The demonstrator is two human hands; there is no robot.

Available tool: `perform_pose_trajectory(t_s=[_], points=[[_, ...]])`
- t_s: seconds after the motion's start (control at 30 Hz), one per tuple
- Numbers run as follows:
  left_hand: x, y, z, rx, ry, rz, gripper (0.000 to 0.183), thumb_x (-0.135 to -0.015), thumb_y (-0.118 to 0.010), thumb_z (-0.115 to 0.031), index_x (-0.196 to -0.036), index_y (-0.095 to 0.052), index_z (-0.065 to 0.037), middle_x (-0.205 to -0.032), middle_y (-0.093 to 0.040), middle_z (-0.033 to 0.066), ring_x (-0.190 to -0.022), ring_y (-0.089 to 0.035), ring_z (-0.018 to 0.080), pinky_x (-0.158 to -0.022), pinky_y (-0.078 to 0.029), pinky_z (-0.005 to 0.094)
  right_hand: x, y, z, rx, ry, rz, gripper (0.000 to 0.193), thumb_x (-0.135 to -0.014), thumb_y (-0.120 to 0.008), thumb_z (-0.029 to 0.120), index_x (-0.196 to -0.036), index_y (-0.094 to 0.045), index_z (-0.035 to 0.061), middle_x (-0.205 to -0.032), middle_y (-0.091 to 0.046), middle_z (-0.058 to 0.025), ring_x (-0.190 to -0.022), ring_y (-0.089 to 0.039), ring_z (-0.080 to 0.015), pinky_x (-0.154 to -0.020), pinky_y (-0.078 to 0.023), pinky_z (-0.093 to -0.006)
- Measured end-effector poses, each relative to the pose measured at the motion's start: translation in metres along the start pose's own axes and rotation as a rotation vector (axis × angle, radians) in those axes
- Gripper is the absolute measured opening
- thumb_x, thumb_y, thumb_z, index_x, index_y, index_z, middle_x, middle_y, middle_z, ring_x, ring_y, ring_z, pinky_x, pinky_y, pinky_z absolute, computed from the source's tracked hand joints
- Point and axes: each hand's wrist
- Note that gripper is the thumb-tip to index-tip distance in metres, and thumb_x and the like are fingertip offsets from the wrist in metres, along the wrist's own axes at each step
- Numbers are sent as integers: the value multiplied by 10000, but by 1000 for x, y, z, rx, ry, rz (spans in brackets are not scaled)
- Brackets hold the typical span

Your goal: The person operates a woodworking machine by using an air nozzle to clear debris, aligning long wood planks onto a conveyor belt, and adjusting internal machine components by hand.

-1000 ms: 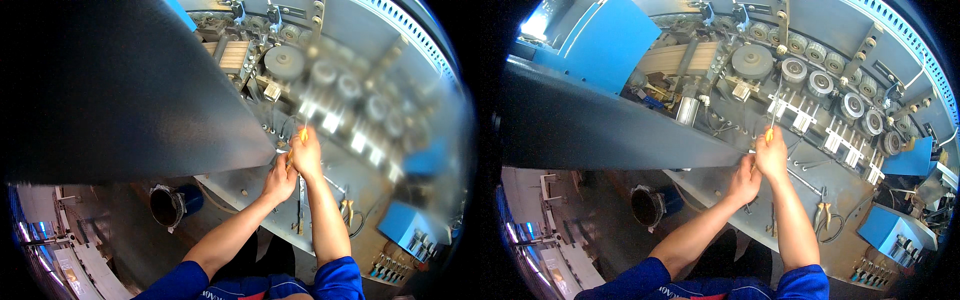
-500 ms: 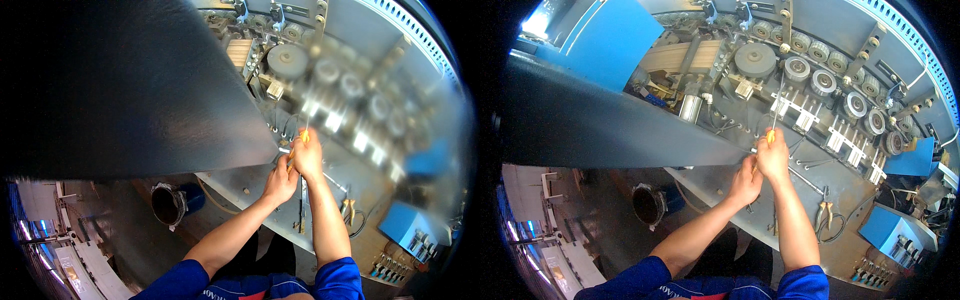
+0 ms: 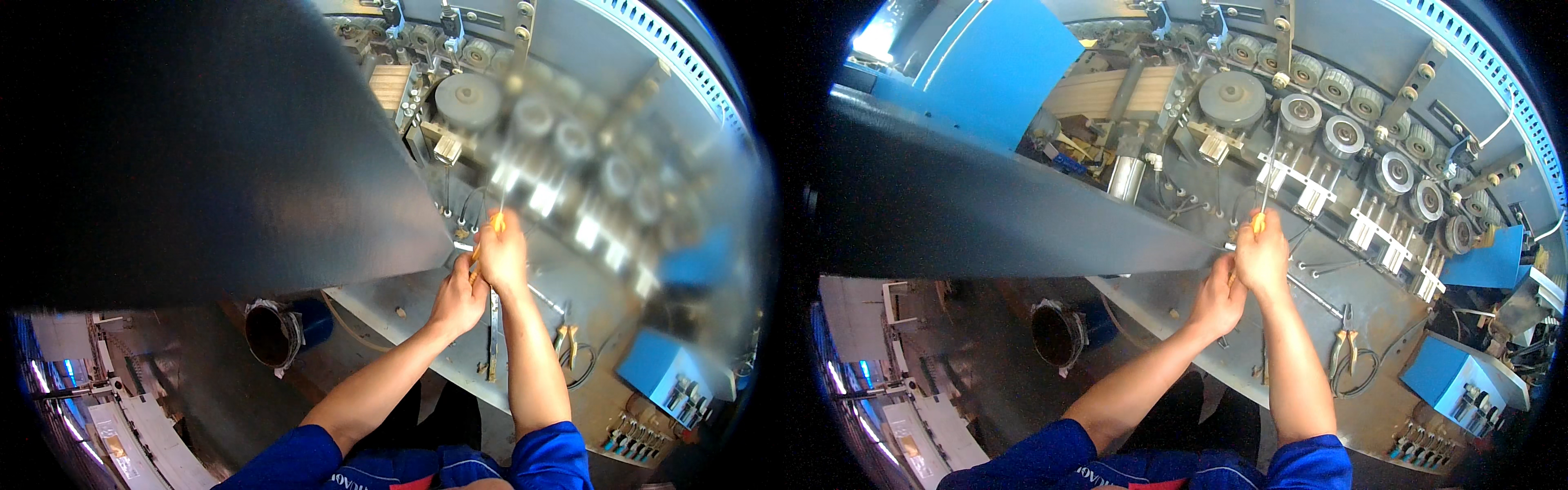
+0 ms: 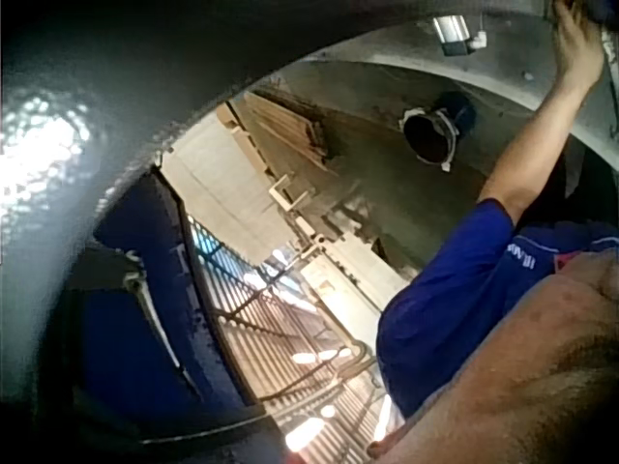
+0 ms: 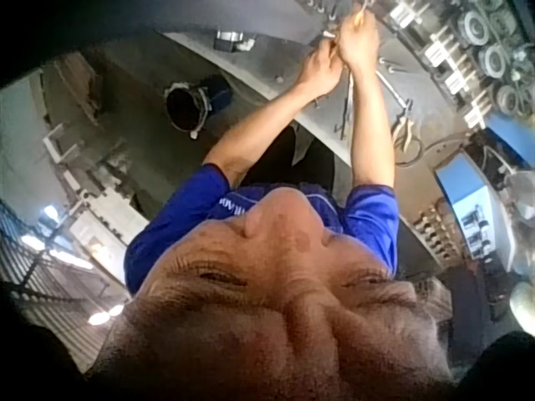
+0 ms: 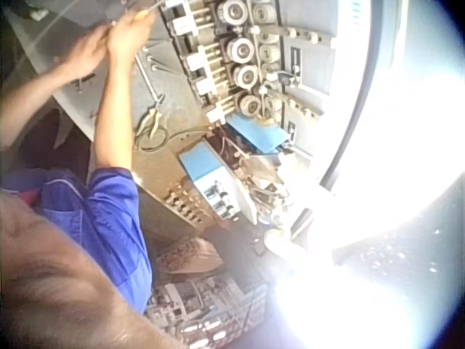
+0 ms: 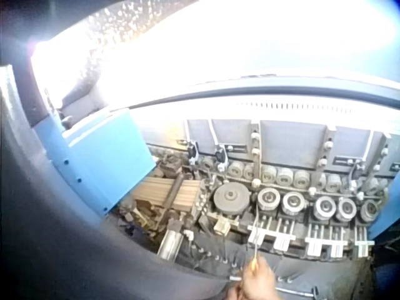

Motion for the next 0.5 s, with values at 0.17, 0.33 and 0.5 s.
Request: perform_pose_trajectory(t_s=[0.17, 0.33, 0.5], points=[[0, 0, 10, -13, -10, -8, 441, -957, -548, -235, -1314, -408, -18, -1081, -636, 315, -989, -610, 518, -834, -495, 554, 3, -3, 3, 17, 19, -21, 291, -911, -521, 139, -1168, -558, 8, -801, -681, -141, -745, -695, -251, -683, -535, -384], [0, 2, 10, -1, -39, -26, 414, -957, -548, -226, -1295, -428, -21, -1107, -638, 289, -1014, -609, 502, -846, -493, 542, 5, -1, 13, 37, -59, 14, 296, -898, -538, 179, -1148, -553, 22, -904, -679, -224, -874, -665, -396, -774, -511, -481], [-3, 10, 3, 12, 28, 29, 376, -963, -534, -216, -1272, -444, -23, -1133, -633, 270, -1039, -603, 488, -865, -492, 519, 3, 1, 25, 79, -75, 44, 318, -894, -537, 203, -1162, -536, 32, -961, -672, -277, -933, -642, -477, -814, -493, -542]])
Point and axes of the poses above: each hand's wrist, its own x-axis away from the middle knuckle, its own y-axis out of the back of the hand, z = x × y
